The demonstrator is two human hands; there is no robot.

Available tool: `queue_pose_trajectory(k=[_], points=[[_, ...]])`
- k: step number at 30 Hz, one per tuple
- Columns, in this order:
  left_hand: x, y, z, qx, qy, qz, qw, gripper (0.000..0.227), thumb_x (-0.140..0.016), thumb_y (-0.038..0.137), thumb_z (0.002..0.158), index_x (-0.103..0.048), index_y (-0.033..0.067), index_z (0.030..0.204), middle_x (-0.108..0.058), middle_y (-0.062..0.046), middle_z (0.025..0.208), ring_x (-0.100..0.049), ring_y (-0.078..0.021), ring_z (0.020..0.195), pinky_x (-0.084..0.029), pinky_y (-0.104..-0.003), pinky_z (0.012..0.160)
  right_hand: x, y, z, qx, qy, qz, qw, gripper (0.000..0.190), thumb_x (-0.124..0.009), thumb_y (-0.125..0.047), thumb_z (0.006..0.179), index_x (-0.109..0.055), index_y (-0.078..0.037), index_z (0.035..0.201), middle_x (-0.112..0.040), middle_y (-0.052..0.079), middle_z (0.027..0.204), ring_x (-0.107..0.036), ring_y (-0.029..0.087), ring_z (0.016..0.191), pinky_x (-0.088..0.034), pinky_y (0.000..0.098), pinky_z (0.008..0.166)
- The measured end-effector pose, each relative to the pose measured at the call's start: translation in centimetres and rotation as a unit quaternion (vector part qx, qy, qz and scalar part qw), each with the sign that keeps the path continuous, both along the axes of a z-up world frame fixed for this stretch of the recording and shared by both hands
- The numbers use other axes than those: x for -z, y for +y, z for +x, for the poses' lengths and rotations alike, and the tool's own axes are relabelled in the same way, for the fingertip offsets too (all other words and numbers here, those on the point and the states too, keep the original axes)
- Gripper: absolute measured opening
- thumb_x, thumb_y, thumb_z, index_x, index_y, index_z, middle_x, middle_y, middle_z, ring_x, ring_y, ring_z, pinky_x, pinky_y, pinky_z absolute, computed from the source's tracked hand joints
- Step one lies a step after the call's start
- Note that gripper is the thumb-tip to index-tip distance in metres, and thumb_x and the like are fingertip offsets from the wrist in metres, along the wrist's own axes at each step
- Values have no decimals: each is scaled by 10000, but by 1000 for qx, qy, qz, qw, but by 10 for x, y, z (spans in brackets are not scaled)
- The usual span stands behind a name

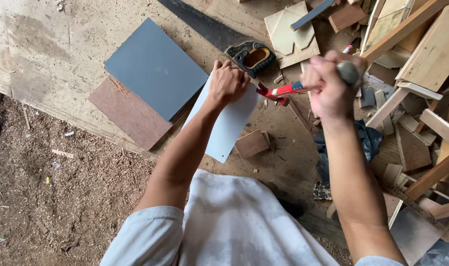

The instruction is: The person assembles a small wooden box by positioning wooden pieces and hammering nails into place. They repeatedly adjust the pieces and use a hammer to secure the joints, working on a cluttered workbench.

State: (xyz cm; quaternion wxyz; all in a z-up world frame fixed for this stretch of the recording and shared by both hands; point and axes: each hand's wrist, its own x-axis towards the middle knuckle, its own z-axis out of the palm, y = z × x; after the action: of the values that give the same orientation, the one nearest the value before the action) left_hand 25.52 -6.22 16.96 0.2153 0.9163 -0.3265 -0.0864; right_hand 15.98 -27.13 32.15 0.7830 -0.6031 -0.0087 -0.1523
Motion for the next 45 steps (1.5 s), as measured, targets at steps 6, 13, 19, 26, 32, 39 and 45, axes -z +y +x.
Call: queue_pose_trajectory(k=[6, 13, 19, 26, 32, 39, 45], points=[[20, -9, -2, -23, 18, 19, 999, 476, -429, 318, 991, -430, 166, 540, -415, -52, 555, -449, -203, 730, -373, -430, 864, 48, -53, -38, 99, -10, 125, 987, 457, -583, -256, 1029, -308, -189, 670, -240, -48, 466, -236, 68, 392, -242, 280, 410], [24, -12, -11, -19, 34, 46, 998, 508, -447, 318, 989, -415, 142, 513, -435, -40, 520, -445, -206, 731, -364, -407, 862, 94, -83, -76, 158, -8, 274, 949, 419, -547, -281, 1050, -348, -179, 695, -261, -17, 473, -217, 112, 413, -274, 298, 499], [24, -11, -9, -23, 11, 23, 999, 528, -478, 310, 990, -563, 101, 513, -580, -76, 554, -532, -230, 777, -364, -418, 877, 125, -94, -94, 214, 8, 332, 919, 398, -585, -275, 1007, -383, -194, 673, -275, -30, 510, -222, 115, 400, -315, 296, 510], [24, -12, -6, -7, -47, -21, 999, 483, -500, 297, 958, -570, 106, 520, -593, -89, 574, -578, -255, 833, -374, -444, 849, 168, -111, -108, 241, 17, 392, 888, 373, -601, -262, 967, -390, -202, 665, -281, -45, 502, -233, 127, 432, -322, 297, 503], [26, -15, -6, -8, -9, 33, 999, 492, -478, 294, 985, -571, 100, 543, -569, -122, 563, -567, -251, 818, -374, -429, 861, 196, -123, -113, 248, 12, 427, 869, 370, -603, -233, 930, -380, -199, 636, -282, -48, 501, -226, 129, 434, -289, 313, 512], [17, -10, -7, -16, -14, 21, 1000, 497, -471, 320, 990, -574, 121, 546, -556, -105, 549, -542, -245, 773, -363, -436, 849, 145, -101, -99, 210, 3, 352, 912, 340, -573, -212, 904, -362, -204, 638, -266, -48, 499, -182, 125, 456, -252, 294, 502], [16, -5, -8, -15, -4, 25, 1000, 492, -478, 320, 998, -591, 112, 566, -595, -92, 590, -530, -259, 772, -366, -423, 826, 52, -36, -24, 141, -36, -19, 989, 390, -563, -153, 911, -368, -134, 575, -311, -42, 473, -308, 69, 385, -298, 307, 416]])
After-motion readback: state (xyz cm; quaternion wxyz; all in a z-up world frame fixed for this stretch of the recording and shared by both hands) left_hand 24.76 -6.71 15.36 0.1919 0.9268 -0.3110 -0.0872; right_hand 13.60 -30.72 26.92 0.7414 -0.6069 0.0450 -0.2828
